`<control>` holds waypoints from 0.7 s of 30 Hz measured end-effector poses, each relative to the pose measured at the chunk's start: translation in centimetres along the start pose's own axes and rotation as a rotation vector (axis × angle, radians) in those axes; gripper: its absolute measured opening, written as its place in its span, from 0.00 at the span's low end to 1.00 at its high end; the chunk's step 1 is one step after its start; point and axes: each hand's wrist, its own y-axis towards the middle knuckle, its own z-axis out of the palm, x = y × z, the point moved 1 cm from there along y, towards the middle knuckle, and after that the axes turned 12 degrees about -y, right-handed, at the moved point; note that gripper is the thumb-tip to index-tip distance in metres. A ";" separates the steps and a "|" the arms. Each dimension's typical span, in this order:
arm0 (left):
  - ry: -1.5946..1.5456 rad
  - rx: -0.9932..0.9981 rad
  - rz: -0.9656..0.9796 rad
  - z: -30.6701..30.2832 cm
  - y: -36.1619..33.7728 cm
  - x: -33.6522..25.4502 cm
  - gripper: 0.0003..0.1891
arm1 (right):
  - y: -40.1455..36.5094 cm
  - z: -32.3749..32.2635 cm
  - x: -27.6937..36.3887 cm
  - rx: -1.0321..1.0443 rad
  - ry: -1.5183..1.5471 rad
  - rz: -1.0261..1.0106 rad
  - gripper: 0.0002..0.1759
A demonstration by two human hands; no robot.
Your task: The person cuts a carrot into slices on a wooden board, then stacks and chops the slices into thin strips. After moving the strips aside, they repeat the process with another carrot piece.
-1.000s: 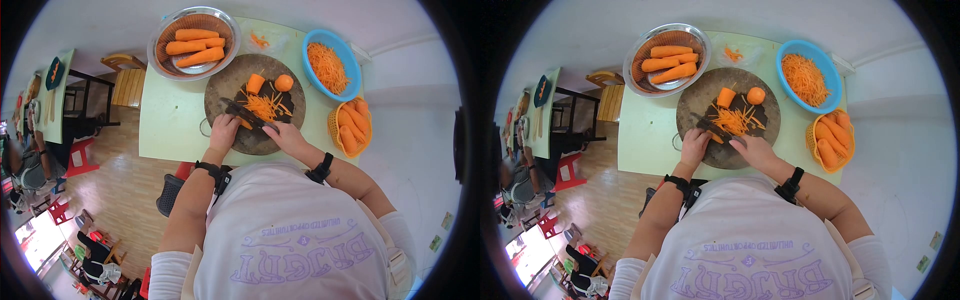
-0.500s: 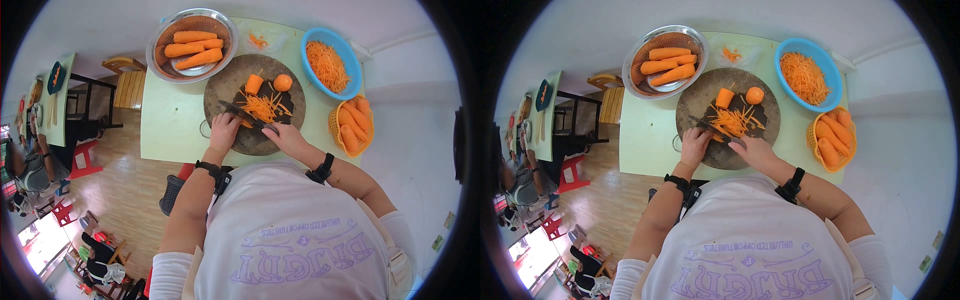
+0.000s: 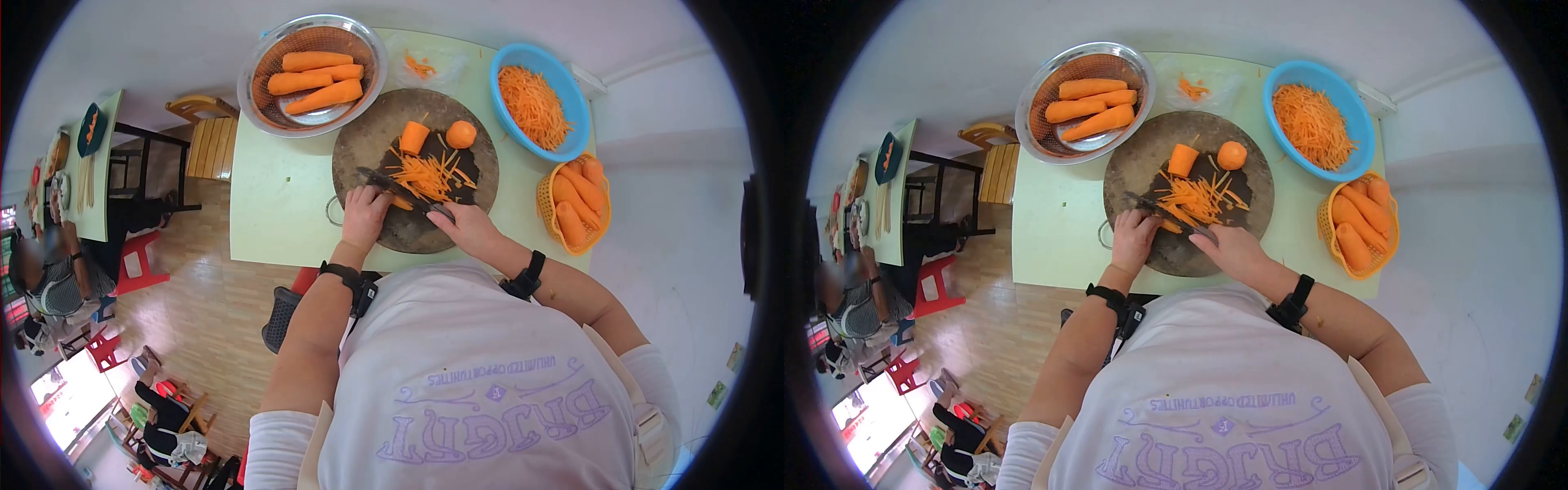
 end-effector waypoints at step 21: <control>0.005 0.053 -0.068 0.2 0.3 -0.2 0.06 | 0.7 -0.7 -2.3 -0.015 -0.120 0.050 0.26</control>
